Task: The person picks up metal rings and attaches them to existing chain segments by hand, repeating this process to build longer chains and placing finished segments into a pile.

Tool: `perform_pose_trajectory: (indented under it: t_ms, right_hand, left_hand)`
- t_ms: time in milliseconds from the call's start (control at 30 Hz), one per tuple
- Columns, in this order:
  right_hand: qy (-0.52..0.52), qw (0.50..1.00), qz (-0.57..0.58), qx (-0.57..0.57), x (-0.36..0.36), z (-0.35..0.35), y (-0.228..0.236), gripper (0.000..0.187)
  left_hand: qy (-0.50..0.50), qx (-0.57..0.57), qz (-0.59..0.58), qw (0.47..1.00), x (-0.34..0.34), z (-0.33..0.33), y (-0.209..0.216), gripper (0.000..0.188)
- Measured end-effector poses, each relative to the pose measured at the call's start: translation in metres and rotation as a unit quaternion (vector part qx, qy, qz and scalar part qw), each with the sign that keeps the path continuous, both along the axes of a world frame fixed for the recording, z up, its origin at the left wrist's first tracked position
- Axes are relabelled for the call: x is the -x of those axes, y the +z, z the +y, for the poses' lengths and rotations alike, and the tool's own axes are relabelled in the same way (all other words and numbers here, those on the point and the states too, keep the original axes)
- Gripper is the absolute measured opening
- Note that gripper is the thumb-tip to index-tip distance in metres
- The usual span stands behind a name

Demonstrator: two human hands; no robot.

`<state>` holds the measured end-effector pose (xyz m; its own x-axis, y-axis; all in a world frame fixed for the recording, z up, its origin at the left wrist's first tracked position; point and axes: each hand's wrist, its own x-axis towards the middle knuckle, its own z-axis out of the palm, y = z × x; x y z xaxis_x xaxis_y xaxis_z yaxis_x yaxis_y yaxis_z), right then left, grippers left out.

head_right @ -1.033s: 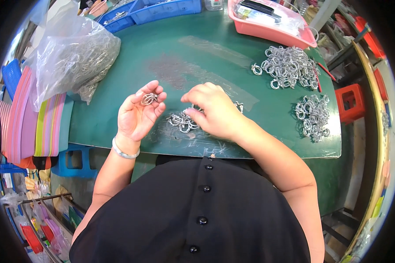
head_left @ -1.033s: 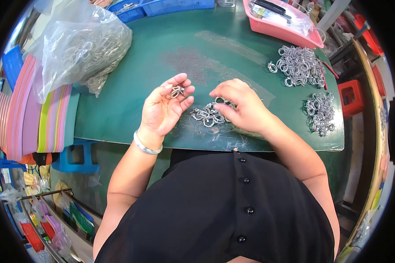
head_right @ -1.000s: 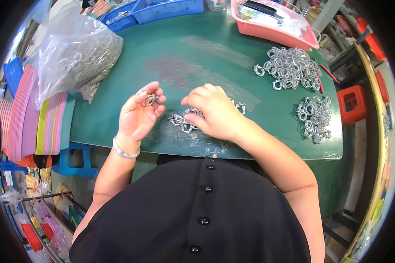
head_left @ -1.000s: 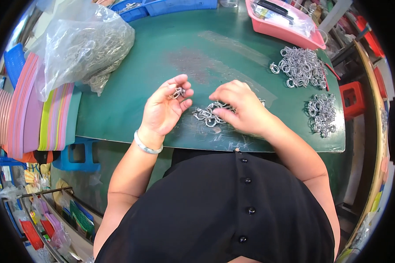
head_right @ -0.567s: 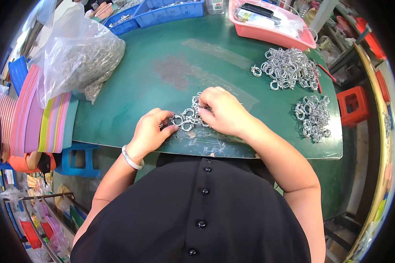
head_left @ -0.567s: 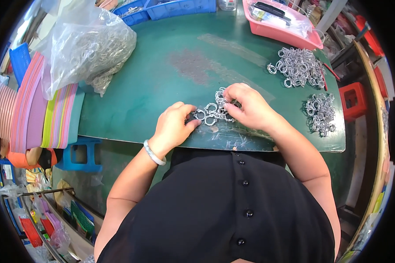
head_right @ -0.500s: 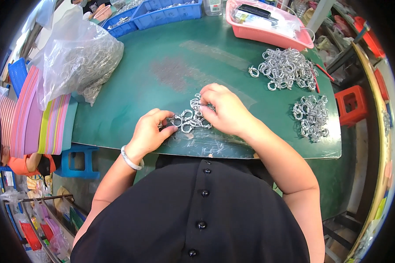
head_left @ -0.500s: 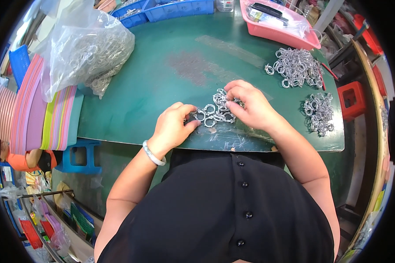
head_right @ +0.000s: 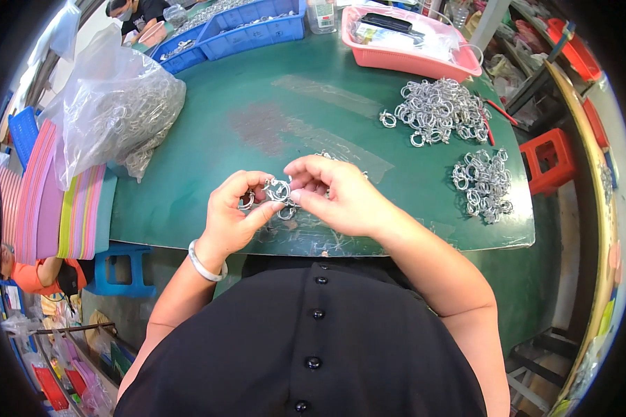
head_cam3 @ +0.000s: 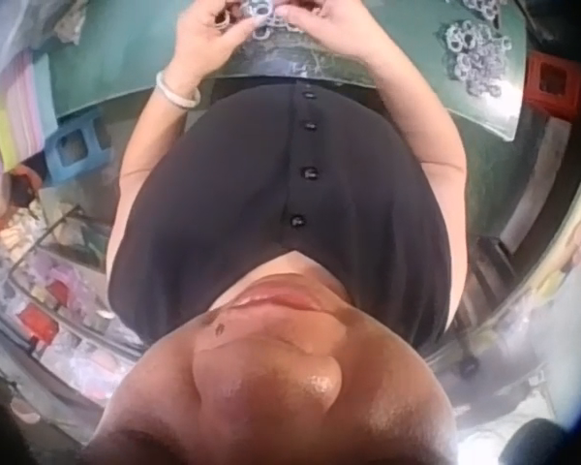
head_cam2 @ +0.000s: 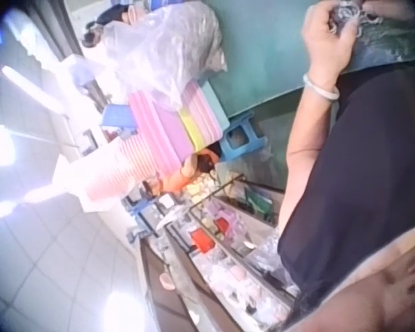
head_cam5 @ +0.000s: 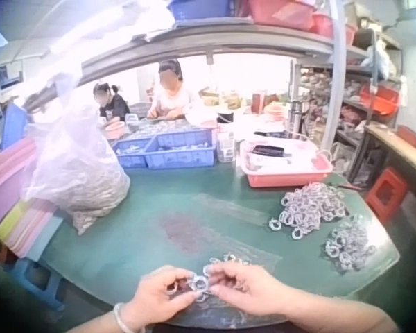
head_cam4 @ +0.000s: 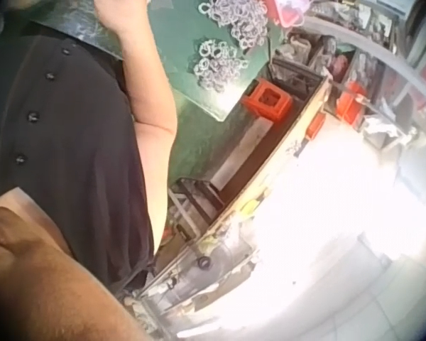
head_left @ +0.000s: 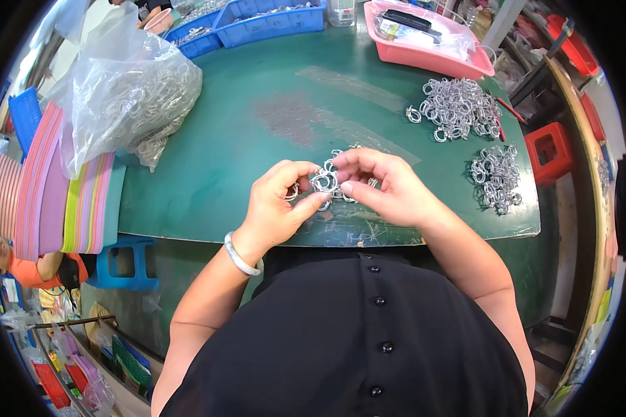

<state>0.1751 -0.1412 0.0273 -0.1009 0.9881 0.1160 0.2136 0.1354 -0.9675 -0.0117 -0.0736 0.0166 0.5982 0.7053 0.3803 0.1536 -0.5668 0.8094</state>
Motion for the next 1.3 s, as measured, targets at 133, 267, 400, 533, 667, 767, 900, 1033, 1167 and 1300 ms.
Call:
perform_pose_trajectory:
  t_ms: [133, 267, 400, 533, 667, 767, 900, 1033, 1167, 1300]
  right_hand:
    - [0.005, 0.976, 0.193, 0.104, 0.004, 0.000, 0.000, 0.017]
    - [-0.011, 0.972, 0.208, 0.104, 0.001, -0.004, -0.002, 0.018]
    - [-0.037, 0.978, 0.189, 0.079, -0.011, -0.001, -0.006, 0.016]
    - [-0.197, 0.978, 0.029, -0.066, -0.084, 0.020, 0.001, 0.016]
    - [-0.362, 0.871, -0.321, -0.091, -0.184, 0.031, -0.007, 0.021]
    - [-0.372, 0.704, -0.576, -0.185, -0.188, 0.028, -0.011, 0.026]
    - [-0.284, 0.746, -0.533, -0.280, -0.113, 0.034, 0.002, 0.023]
    - [-0.073, 0.873, -0.451, -0.169, -0.055, 0.046, -0.023, 0.019]
    - [-0.020, 0.898, -0.435, -0.060, -0.025, 0.051, -0.029, 0.018]
    - [-0.004, 0.937, -0.349, -0.029, -0.026, 0.052, -0.020, 0.014]
  left_hand:
    - [-0.015, -0.046, -0.005, 0.999, -0.008, -0.001, 0.004, 0.029]
    - [-0.028, -0.062, -0.016, 0.998, -0.013, 0.001, -0.001, 0.032]
    - [-0.008, 0.001, 0.004, 1.000, -0.013, -0.003, 0.000, 0.037]
    - [0.040, 0.102, 0.005, 0.994, -0.001, 0.004, -0.005, 0.028]
    - [0.061, 0.170, -0.007, 0.984, 0.008, 0.010, -0.015, 0.019]
    - [0.063, 0.231, -0.019, 0.971, 0.013, 0.012, -0.019, 0.018]
    - [0.060, 0.329, -0.027, 0.942, 0.017, 0.012, -0.018, 0.019]
    - [0.035, 0.366, -0.058, 0.928, 0.013, 0.014, -0.016, 0.019]
    - [0.019, 0.391, -0.065, 0.918, 0.011, 0.013, -0.014, 0.019]
    - [0.011, 0.394, -0.060, 0.917, 0.009, 0.011, -0.015, 0.019]
